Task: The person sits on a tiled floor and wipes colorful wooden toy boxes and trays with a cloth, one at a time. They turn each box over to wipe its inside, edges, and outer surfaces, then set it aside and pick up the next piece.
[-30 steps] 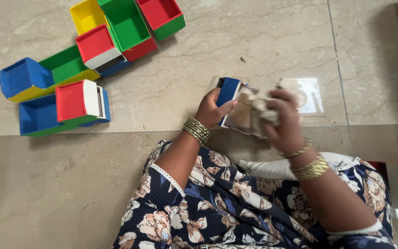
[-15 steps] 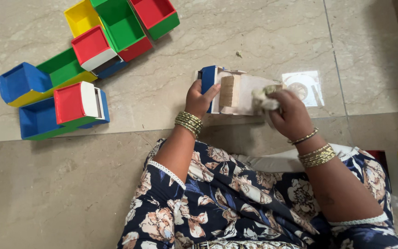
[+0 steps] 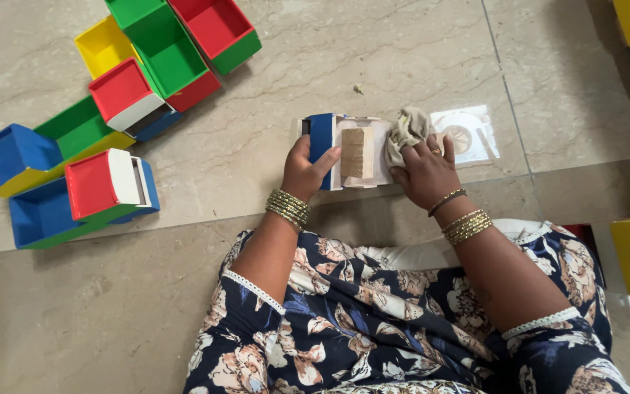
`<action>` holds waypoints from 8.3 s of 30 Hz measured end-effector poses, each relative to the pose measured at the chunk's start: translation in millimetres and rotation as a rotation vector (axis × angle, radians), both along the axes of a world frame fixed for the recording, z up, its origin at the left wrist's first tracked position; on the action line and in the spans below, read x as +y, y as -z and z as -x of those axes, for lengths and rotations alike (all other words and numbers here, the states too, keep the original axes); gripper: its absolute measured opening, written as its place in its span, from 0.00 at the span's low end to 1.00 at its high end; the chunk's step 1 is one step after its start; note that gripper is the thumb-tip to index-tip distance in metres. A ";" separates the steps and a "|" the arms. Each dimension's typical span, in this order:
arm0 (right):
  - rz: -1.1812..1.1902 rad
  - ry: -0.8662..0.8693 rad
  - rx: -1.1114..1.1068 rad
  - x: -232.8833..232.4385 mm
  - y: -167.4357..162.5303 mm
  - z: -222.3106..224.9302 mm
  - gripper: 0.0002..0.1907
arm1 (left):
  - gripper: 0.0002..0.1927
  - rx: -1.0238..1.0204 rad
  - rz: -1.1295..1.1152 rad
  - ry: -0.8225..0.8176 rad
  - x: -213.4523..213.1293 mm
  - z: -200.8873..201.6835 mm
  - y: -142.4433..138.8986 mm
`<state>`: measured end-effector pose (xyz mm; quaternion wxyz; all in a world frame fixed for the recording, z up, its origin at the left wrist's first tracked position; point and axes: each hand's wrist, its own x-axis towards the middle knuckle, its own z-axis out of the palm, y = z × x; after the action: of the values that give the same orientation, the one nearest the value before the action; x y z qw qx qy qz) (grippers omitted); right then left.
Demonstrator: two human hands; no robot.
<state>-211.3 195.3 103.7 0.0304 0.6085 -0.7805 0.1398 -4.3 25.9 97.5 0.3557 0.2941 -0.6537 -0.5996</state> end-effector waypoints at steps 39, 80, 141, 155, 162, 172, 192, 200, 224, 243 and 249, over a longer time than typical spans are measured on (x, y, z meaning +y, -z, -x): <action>0.453 -0.050 -0.438 15.9 -33.4 7.3 0.13 | 0.17 -0.194 0.253 0.092 8.6 -17.8 -39.1; 0.055 0.167 -0.346 -2.8 -37.7 48.7 0.05 | 0.28 -0.228 0.469 0.239 35.4 -7.6 -65.6; 0.397 -0.022 -0.519 21.8 -31.0 51.7 0.17 | 0.18 -0.007 -0.070 -0.061 -2.2 -10.4 -7.4; 0.392 0.325 -0.638 7.1 57.6 90.9 0.14 | 0.17 0.038 -0.358 -0.078 -2.8 -15.7 -10.9; 0.314 0.200 -0.939 -5.1 85.5 94.9 0.22 | 0.15 0.026 -0.353 -0.134 -6.5 -12.2 -7.2; -0.414 -0.188 0.078 0.9 106.9 53.6 0.08 | 0.13 0.117 -0.494 -0.287 -22.3 -17.8 11.1; 0.031 -0.240 -0.378 7.1 5.5 -37.0 0.26 | 0.13 0.204 -0.394 -0.028 -4.9 -8.6 11.8; -0.048 -0.221 -0.462 25.9 -48.9 -12.4 0.13 | 0.14 0.271 -0.406 0.021 -12.6 -2.6 18.0; -0.008 -0.507 0.020 18.4 -103.5 -85.0 0.04 | 0.12 0.357 -0.458 0.220 31.6 2.1 21.1; -0.152 0.162 -0.273 46.9 -84.7 -13.6 0.11 | 0.16 0.092 -0.025 0.021 -10.5 0.1 10.6; -0.084 0.011 -0.423 41.9 -92.5 -1.6 0.21 | 0.19 0.039 0.149 -0.029 0.9 -8.3 -12.5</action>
<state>-209.7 237.2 196.2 -0.1588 0.5622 -0.7779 0.2316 4.0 26.8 109.9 0.3978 0.2645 -0.6852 -0.5498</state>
